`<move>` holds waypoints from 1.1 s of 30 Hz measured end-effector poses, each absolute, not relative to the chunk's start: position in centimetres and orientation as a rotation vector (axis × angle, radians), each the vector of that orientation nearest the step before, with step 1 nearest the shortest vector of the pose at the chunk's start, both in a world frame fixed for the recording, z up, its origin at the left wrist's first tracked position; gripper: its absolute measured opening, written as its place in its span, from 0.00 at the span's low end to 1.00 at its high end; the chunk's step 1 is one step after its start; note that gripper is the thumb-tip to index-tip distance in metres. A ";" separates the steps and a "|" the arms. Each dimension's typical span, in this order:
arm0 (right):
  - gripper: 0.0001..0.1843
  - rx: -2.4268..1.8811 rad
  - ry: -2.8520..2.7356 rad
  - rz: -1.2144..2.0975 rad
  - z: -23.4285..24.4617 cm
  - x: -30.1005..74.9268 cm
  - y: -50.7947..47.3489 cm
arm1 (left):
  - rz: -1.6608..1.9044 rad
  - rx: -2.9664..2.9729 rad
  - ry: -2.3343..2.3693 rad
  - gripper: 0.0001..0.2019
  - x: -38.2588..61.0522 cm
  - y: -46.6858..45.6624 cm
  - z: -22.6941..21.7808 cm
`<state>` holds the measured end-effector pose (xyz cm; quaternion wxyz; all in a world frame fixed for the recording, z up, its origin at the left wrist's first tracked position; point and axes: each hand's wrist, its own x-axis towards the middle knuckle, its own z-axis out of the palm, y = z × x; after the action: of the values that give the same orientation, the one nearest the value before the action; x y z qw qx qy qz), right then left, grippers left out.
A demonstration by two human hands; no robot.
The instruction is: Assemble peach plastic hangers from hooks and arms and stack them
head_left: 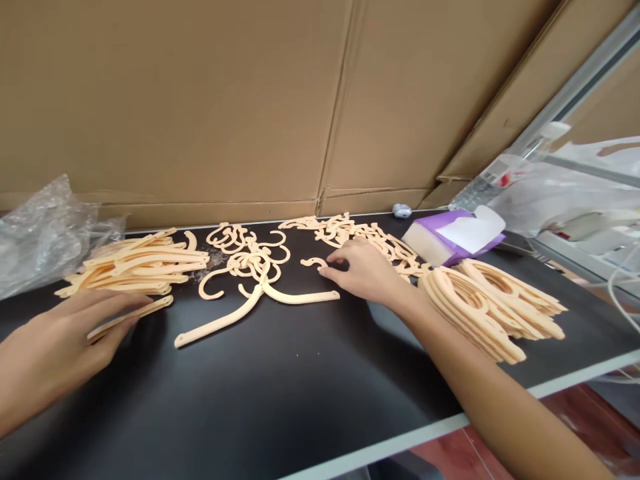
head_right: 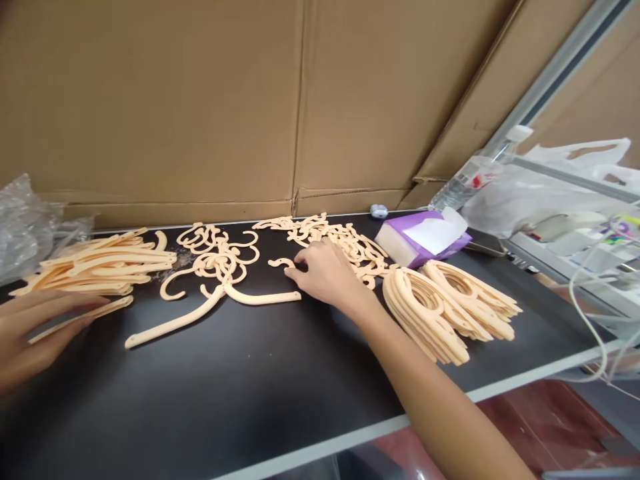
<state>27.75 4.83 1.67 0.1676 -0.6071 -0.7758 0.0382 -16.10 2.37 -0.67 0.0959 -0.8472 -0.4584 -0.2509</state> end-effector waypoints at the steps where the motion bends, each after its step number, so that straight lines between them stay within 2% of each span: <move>1: 0.13 -1.711 -2.193 0.140 1.3 27.5 5.0 | -0.721 -2.495 -1.367 0.12 -15.1 2.4 -0.2; 8: 0.08 -1.662 -2.121 0.141 -0.4 26.9 5.6 | -0.648 -2.871 -1.067 0.11 -1.8 0.3 2.8; 11: 0.04 -1.634 -2.118 0.159 -0.4 27.1 5.5 | -0.449 -2.957 -0.983 0.12 3.6 0.6 2.5; 15: 0.05 -1.623 -2.101 0.203 0.1 27.4 5.1 | -0.301 -2.963 -1.026 0.14 7.5 1.9 1.5; 21: 0.05 -1.555 -1.956 0.380 1.4 27.5 4.6 | -0.280 -2.957 -1.101 0.10 8.1 1.8 1.0; 26: 0.09 -1.454 -1.903 0.530 2.4 27.3 4.0 | -0.308 -2.880 -0.981 0.11 6.9 0.3 1.0; 33: 0.15 -1.359 -1.937 0.887 2.4 27.1 3.6 | -0.457 -2.817 -1.140 0.10 3.8 0.1 0.4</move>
<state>27.15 3.62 2.37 0.3025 -0.5126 -0.7306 0.3346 3.85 0.12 0.44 0.0344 -0.9161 -0.3707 -0.1488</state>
